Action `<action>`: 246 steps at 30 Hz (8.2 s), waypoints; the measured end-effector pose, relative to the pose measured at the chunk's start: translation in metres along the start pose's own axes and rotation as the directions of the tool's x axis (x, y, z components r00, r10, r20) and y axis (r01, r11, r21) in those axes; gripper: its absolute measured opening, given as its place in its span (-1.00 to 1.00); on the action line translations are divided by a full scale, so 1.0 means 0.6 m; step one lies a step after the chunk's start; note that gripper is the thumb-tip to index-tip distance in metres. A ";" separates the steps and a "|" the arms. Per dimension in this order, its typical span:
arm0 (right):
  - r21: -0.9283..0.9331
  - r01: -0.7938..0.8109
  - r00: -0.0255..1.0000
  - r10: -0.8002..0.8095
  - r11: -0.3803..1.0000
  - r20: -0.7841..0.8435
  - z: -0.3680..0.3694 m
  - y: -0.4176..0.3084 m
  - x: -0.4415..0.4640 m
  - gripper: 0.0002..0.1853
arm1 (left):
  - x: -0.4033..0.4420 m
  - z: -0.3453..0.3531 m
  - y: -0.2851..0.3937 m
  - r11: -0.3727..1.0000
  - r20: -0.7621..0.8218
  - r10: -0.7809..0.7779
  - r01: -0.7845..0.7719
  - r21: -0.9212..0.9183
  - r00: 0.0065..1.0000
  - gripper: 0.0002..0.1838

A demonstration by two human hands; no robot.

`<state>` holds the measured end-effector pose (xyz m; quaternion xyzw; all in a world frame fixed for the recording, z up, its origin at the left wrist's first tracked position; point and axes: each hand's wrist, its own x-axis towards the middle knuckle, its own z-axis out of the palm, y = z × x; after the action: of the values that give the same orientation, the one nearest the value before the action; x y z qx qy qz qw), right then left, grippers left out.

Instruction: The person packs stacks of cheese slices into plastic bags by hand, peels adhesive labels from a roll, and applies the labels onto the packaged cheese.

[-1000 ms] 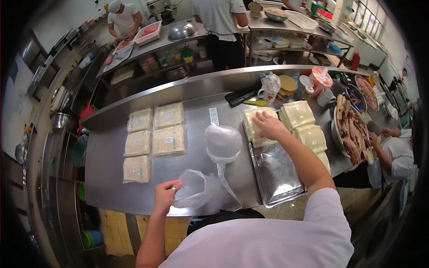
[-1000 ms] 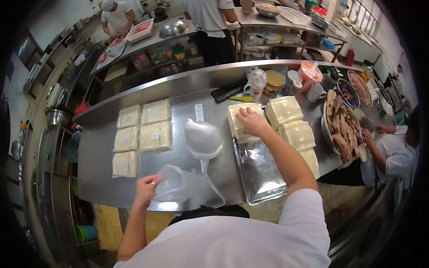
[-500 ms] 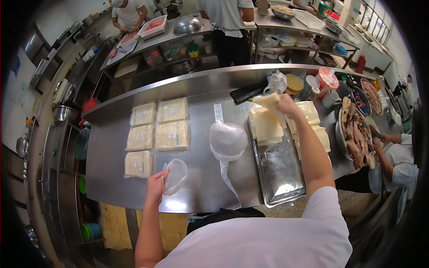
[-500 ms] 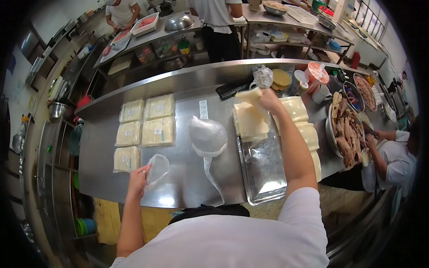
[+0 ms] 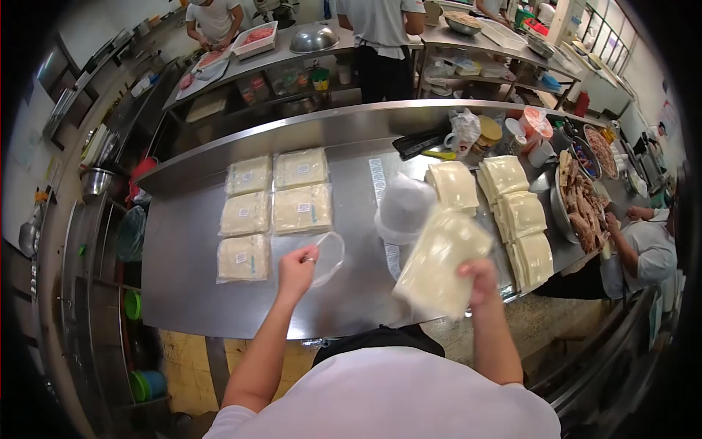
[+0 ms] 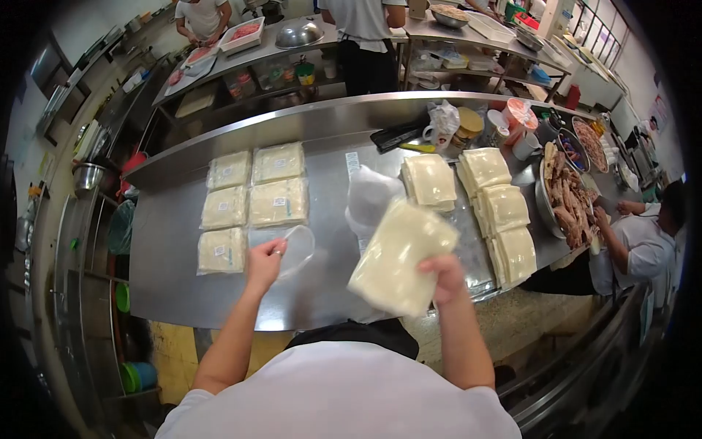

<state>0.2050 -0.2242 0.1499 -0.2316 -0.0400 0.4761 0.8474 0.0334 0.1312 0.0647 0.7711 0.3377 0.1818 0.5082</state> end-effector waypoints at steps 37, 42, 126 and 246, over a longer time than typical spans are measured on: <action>-0.288 -0.024 0.948 -0.070 0.957 -0.310 0.054 0.364 0.168 -0.47 | -0.077 0.007 0.089 0.885 0.271 0.353 -0.414 0.215 0.896 -0.77; -0.373 -0.066 0.924 -0.084 0.926 -0.373 0.039 0.357 0.163 -0.40 | -0.076 0.023 0.067 0.992 0.171 0.100 -0.111 0.055 0.980 -0.85; 0.004 -0.190 0.930 0.182 0.982 -0.318 -0.063 0.417 0.207 -0.46 | -0.139 -0.076 -0.097 0.910 -0.262 0.354 -0.267 0.317 0.898 -0.71; -0.851 -0.429 0.900 0.066 0.303 -0.431 0.125 0.413 0.575 -0.80 | 0.190 -0.280 -0.288 0.391 0.591 -0.362 0.693 -0.606 0.721 -0.74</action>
<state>0.1754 0.1957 0.0572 -0.7478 -0.1312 0.4495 0.4706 -0.0491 0.3667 -0.0291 0.3245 0.3495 -0.0091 0.8789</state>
